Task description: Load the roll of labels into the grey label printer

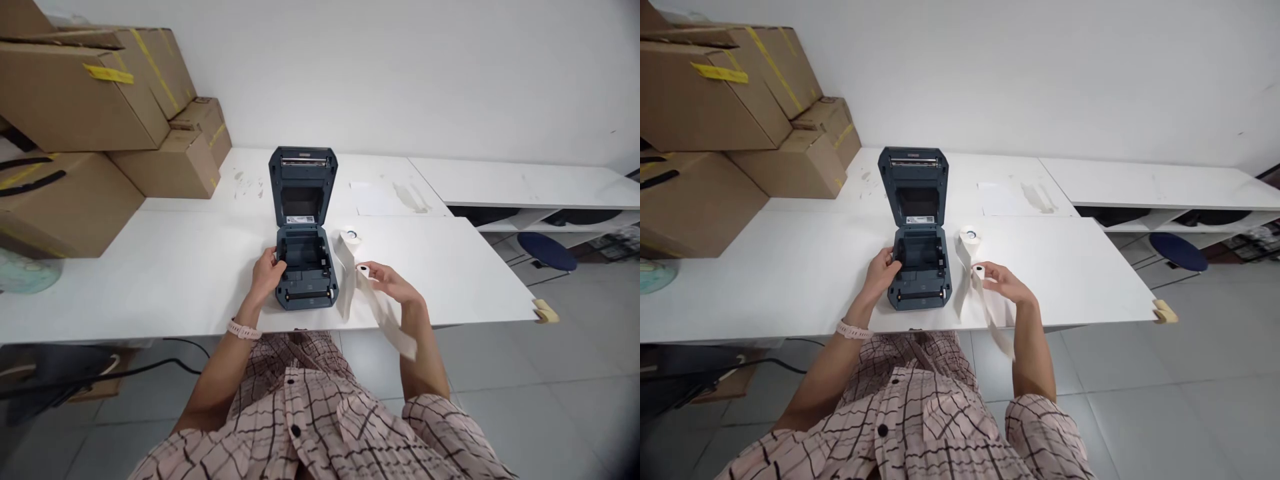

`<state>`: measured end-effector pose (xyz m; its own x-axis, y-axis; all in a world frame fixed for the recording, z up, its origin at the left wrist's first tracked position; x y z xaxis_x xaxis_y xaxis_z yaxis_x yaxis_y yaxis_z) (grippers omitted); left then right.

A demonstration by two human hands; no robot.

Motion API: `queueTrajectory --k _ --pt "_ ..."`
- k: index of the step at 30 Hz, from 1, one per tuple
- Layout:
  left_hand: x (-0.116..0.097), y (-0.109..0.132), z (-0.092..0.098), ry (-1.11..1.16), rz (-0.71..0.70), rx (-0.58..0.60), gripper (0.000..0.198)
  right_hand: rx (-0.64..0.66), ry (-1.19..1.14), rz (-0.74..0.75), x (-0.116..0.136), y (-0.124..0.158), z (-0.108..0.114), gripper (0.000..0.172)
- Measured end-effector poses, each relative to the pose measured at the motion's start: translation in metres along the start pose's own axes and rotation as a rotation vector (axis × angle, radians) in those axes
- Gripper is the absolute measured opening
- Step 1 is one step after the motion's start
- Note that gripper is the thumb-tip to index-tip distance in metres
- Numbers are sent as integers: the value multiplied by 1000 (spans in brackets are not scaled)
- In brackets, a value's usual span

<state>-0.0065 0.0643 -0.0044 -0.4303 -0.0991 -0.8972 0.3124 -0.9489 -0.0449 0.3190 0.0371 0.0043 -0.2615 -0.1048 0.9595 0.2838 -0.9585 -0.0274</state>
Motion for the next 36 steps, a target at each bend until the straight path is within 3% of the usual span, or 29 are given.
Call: queueTrajectory --k 3,5,7,11,14,19,27,31,36 --pt "-1 -1 -1 -31 -16 -10 56 196 -7 216 76 -2 -25 57" --pt "-1 -2 0 -54 -25 -25 54 199 130 361 121 -13 -43 48" --pt "-1 -3 1 -68 -24 -38 54 177 414 451 145 -34 -73 42" --pt "-1 -2 2 -51 -8 -51 53 221 1002 395 127 -85 -137 38" --pt "-1 -2 1 -41 -5 -51 53 294 1079 352 106 -103 -162 34" --pt "1 -2 1 -31 -1 -52 53 245 1035 384 102 -81 -157 39" --pt "6 7 0 143 72 -80 53 -128 830 500 100 0 -152 37" --pt "6 10 -10 296 127 -14 57 -181 833 514 98 9 -161 40" --pt "7 11 -14 316 169 27 58 -202 861 516 102 11 -165 41"
Point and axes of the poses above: each hand's wrist, its own y-axis away from the middle knuckle, its own z-axis out of the back of the hand, x = y × z, the point moved 10 cm from there along -y, towards the middle knuckle, and after that the axes turned 12 degrees about -x, right-handed, at the moved point
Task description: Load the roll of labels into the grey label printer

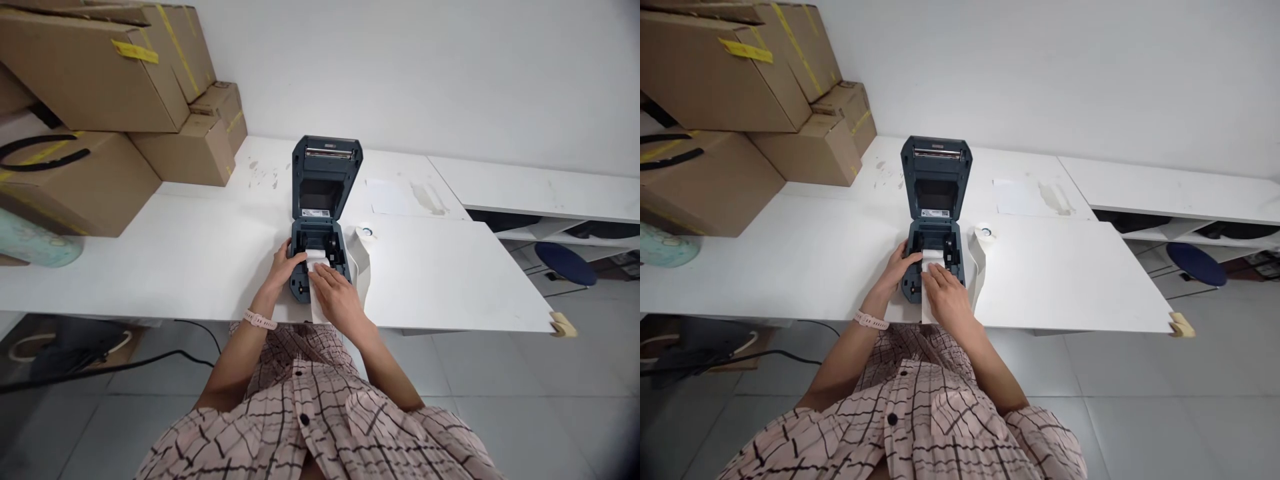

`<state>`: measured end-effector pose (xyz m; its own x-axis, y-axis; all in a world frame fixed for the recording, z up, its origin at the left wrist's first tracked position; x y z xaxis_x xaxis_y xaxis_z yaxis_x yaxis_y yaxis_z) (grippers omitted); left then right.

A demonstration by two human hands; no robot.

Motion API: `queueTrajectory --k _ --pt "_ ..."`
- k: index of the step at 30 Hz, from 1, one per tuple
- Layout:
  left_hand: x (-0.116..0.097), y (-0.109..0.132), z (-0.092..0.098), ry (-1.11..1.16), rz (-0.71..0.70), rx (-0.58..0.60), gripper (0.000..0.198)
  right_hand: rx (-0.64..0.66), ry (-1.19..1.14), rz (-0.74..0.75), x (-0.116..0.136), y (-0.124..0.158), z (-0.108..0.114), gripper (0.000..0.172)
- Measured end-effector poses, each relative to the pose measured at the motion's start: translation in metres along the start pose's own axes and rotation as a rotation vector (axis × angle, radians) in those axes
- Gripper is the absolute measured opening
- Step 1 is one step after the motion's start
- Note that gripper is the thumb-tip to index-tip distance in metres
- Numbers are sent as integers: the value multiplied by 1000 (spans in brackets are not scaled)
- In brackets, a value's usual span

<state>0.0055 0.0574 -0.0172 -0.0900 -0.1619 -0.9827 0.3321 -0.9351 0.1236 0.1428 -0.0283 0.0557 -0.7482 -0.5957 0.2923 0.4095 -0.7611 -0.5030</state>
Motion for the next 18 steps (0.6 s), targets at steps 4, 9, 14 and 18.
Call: queueTrajectory --k 4,9,14,18 --pt "-2 1 0 8 4 11 60 -26 23 -11 3 4 1 41" --pt "-2 3 -2 41 10 36 63 -64 -48 -66 0 4 2 36" --pt "-2 1 -4 58 29 66 66 -114 -145 -82 9 7 4 34" --pt "-3 10 -3 110 55 83 73 -99 -346 -90 13 10 14 27"
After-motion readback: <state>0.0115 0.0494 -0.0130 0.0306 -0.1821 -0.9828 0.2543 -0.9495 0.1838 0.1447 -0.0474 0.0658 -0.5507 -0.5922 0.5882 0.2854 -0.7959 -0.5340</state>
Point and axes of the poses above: each hand's wrist, its own y-axis away from the middle knuckle, its own z-axis out of the back of the hand, x = y × z, the point moved 10 cm from there along -y, towards the middle knuckle, and after that the axes turned 12 degrees about -x, right-handed, at the moved point
